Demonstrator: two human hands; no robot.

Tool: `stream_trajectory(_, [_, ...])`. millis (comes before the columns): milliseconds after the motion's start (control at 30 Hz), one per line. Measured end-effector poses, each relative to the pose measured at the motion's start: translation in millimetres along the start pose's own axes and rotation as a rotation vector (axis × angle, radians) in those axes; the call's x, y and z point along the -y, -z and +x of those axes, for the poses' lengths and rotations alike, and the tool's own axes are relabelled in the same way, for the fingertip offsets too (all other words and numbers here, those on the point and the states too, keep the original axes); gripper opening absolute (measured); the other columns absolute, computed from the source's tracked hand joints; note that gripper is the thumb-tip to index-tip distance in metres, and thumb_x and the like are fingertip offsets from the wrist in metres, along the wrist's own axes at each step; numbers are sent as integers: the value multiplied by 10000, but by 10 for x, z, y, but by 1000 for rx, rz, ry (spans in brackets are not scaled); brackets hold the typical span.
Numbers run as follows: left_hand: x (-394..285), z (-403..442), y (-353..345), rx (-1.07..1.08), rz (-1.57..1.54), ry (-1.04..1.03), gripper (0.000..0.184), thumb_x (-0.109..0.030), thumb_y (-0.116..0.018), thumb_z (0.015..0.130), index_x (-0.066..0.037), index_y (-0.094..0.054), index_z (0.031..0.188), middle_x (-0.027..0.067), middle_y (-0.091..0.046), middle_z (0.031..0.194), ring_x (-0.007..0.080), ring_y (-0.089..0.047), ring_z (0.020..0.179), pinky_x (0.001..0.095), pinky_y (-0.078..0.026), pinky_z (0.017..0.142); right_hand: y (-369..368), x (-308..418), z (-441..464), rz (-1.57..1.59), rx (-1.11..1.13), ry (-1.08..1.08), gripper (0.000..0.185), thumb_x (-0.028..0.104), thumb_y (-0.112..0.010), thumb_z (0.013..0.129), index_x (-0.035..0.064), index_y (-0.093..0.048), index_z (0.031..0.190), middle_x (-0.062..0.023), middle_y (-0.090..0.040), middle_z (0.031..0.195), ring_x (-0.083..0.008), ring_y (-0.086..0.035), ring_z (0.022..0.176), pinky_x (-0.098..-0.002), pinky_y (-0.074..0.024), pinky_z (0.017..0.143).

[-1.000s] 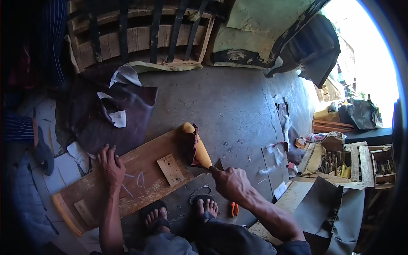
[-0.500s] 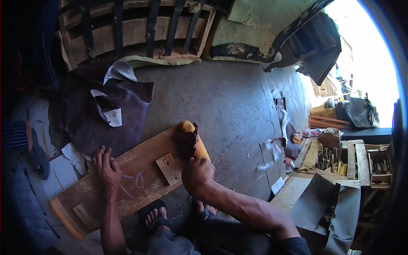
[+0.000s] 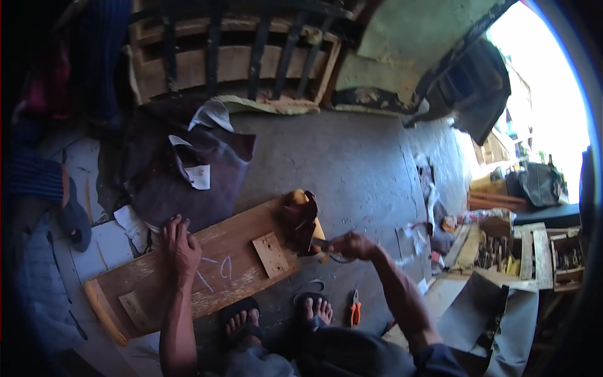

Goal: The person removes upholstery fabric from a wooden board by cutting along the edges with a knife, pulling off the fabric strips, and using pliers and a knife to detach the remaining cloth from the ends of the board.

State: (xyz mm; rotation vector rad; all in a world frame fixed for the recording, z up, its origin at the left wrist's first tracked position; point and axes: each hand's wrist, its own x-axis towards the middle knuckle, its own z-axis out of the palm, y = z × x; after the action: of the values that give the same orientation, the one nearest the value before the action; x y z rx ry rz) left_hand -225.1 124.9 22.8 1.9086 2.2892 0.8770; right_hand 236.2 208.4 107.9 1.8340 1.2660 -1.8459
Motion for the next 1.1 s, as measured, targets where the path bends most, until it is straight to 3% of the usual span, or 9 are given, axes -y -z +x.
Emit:
stream_trajectory(100, [-79,-4,13,75,-37,54,324,12,-556,775,-18,-621,1091,153,-573,1213,376,-530,1151,492,-414,1009,-235,186,-392,-569,-325,492,294,272,-698,854,163,-749,1123,-126,-690,723,-268,-696,676,-405,-545,639])
stream_trajectory(200, [-275,-1,-69,-25,3,88,323,15,-543,789,-21,-626,1099,158,-576,1202,390,-531,1131,510,-407,1003,-710,833,-1033,-949,-519,147,277,159,-599,861,151,-733,1104,-227,-692,801,-378,-714,781,-480,-578,703])
stream_trajectory(300, [-1157,49,8,111,-522,-98,339,-25,-579,812,-62,-651,1141,156,-554,1255,384,-511,1183,505,-357,1077,-976,741,-1061,-944,-590,145,324,129,-532,872,171,-706,1141,-219,-684,765,-384,-700,710,-485,-570,639])
stream_trajectory(367, [-1635,4,-92,155,-611,-506,307,-78,-645,831,-117,-691,1133,158,-519,1319,376,-458,1262,490,-368,1079,-1061,636,-1009,-923,-665,169,344,152,-537,877,175,-694,1181,-253,-660,739,-401,-686,673,-501,-554,600])
stream_trajectory(433, [-1910,-116,-255,284,-560,-545,277,-129,-713,830,-155,-719,1105,163,-480,1380,390,-403,1318,501,-372,1084,-1183,691,-1056,-904,-685,133,341,156,-537,876,164,-695,1178,-252,-660,738,-405,-685,669,-505,-552,600])
stream_trajectory(800, [-1755,-119,-828,481,-753,-292,142,-85,-705,832,-30,-638,944,273,-473,1303,457,-507,1193,499,-430,1015,-1301,765,-1147,-854,-728,22,407,133,-541,845,156,-669,1231,-243,-663,742,-402,-683,664,-495,-549,607])
stream_trajectory(933, [-1736,56,-558,632,-574,-315,93,-91,-701,797,-76,-650,874,184,-588,1099,392,-580,1035,486,-465,879,-1274,720,-1084,-859,-728,48,414,129,-548,837,161,-668,1232,-242,-664,742,-402,-682,657,-497,-545,593])
stream_trajectory(1000, [-1676,14,-620,611,-552,-357,83,-118,-689,812,-97,-656,885,169,-593,1095,366,-568,1060,483,-436,909,-1280,729,-1075,-884,-682,30,295,209,-457,975,51,-685,1076,-225,-679,778,-402,-697,695,-506,-551,609])
stream_trajectory(1100, [-1613,-82,-674,541,-542,-433,67,-146,-674,823,-124,-664,886,151,-595,1067,328,-558,1081,476,-392,945,-1324,845,-1128,-863,-682,24,293,210,-457,975,42,-685,1053,-224,-679,774,-395,-699,702,-507,-551,614])
